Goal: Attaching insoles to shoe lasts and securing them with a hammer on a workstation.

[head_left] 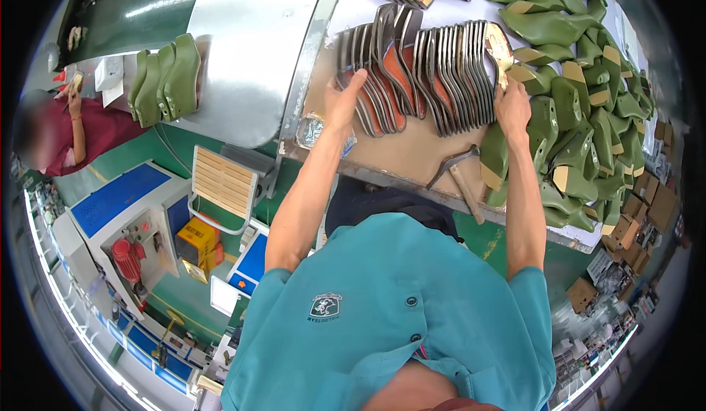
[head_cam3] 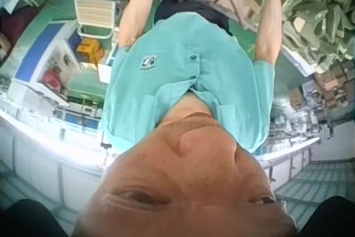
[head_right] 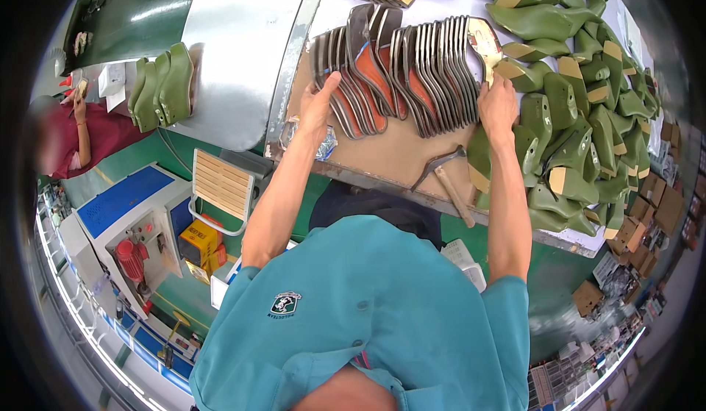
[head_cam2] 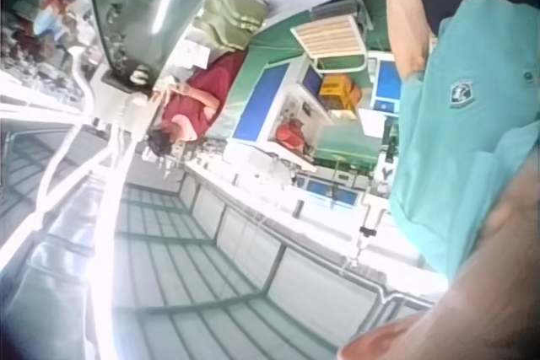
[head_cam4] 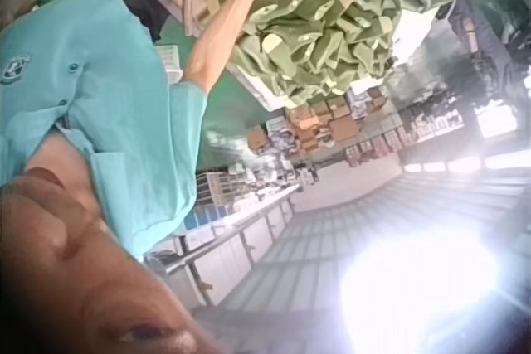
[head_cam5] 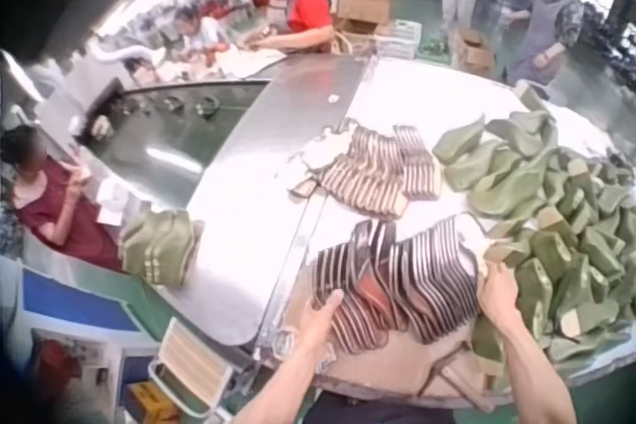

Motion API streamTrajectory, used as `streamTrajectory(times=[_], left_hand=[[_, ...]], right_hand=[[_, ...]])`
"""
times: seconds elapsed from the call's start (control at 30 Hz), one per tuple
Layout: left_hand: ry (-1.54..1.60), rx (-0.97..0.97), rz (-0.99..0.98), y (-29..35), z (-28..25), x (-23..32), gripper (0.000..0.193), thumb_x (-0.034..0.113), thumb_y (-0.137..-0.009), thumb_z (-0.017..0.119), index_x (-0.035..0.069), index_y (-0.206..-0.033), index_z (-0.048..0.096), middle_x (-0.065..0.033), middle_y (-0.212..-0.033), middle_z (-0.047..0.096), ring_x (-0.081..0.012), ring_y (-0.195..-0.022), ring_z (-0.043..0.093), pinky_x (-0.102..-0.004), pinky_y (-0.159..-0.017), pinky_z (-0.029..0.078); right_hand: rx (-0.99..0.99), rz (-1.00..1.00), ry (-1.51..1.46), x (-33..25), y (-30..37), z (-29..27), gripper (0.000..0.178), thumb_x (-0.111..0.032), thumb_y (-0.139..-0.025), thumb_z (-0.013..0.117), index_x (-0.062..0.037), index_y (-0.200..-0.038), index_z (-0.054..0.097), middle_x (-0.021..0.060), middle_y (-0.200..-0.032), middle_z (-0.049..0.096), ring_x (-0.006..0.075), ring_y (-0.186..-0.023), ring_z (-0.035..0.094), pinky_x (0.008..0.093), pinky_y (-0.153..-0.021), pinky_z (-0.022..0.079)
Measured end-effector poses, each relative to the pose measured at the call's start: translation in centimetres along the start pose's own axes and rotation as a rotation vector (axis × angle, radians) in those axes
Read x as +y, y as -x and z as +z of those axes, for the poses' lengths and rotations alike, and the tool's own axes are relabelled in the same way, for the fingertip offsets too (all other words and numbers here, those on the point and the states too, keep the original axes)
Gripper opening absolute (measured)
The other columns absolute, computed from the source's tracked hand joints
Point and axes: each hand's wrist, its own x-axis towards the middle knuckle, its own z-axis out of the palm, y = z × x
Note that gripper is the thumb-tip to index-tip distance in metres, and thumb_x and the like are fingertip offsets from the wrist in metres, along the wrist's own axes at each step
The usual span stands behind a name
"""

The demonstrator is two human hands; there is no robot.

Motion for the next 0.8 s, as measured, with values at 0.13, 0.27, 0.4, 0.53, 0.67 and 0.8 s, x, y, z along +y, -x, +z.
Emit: streamTrajectory(times=[0.13, 0.27, 0.4, 0.53, 0.67, 0.8], left_hand=[[0.042, -0.062, 0.077, 1.4, 3.5, 1.1, 0.072, 0.030, -0.080, 0.076, -0.006, -0.130, 0.038, -0.0132, -0.117, 0.058, -0.0196, -0.105, 0.056, -0.0325, -0.095, 0.042], [-0.081, 0.031, 0.196, 1.4, 4.0, -0.2, 0.080, 0.026, -0.078, 0.078, -0.001, -0.136, 0.030, -0.0137, -0.121, 0.053, -0.0215, -0.111, 0.052, -0.0341, -0.097, 0.041], [-0.091, 0.027, 0.187, 1.5, 3.1, -0.3, 0.083, 0.025, -0.077, 0.078, 0.000, -0.136, 0.025, -0.0145, -0.125, 0.049, -0.0225, -0.114, 0.050, -0.0350, -0.098, 0.041], [-0.054, -0.013, 0.094, 1.9, 2.6, 0.2, 0.069, 0.022, -0.079, 0.076, 0.001, -0.130, 0.034, -0.0130, -0.122, 0.052, -0.0206, -0.112, 0.052, -0.0345, -0.096, 0.042], [-0.097, -0.027, 0.111, 2.0, 2.5, -0.3, 0.058, 0.021, -0.082, 0.073, 0.002, -0.126, 0.041, -0.0129, -0.122, 0.053, -0.0209, -0.112, 0.051, -0.0351, -0.096, 0.041], [-0.078, -0.007, 0.097, 1.5, 2.3, -1.2, 0.061, 0.024, -0.083, 0.070, 0.001, -0.130, 0.037, -0.0144, -0.124, 0.052, -0.0237, -0.116, 0.049, -0.0364, -0.101, 0.037]], right_hand=[[-0.159, 0.068, 0.309, 1.4, -2.9, 1.9, 0.041, -0.040, -0.088, 0.058, -0.0004, -0.098, 0.058, 0.0214, -0.095, 0.066, 0.0377, -0.084, 0.066, 0.0451, -0.072, 0.053], [-0.193, 0.105, 0.337, 1.4, -4.4, 2.7, 0.056, -0.051, -0.080, 0.066, -0.0001, -0.098, 0.055, 0.0208, -0.093, 0.067, 0.0381, -0.080, 0.067, 0.0463, -0.071, 0.054], [-0.182, 0.072, 0.327, 1.4, -3.0, 2.6, 0.060, -0.050, -0.077, 0.070, 0.0002, -0.105, 0.052, 0.0204, -0.094, 0.067, 0.0390, -0.092, 0.064, 0.0491, -0.076, 0.051], [-0.213, 0.218, 0.322, 2.8, -2.3, 1.7, 0.064, -0.047, -0.076, 0.072, 0.0000, -0.112, 0.047, 0.0199, -0.100, 0.067, 0.0376, -0.108, 0.056, 0.0530, -0.090, 0.040], [-0.128, 0.233, 0.242, 1.3, -1.5, 1.9, 0.058, -0.042, -0.078, 0.070, -0.0009, -0.112, 0.048, 0.0218, -0.103, 0.065, 0.0359, -0.103, 0.060, 0.0516, -0.090, 0.041], [-0.153, 0.300, 0.204, 0.9, -2.0, 1.7, 0.057, -0.039, -0.077, 0.071, -0.0029, -0.115, 0.047, 0.0219, -0.105, 0.065, 0.0367, -0.104, 0.059, 0.0524, -0.090, 0.040]])
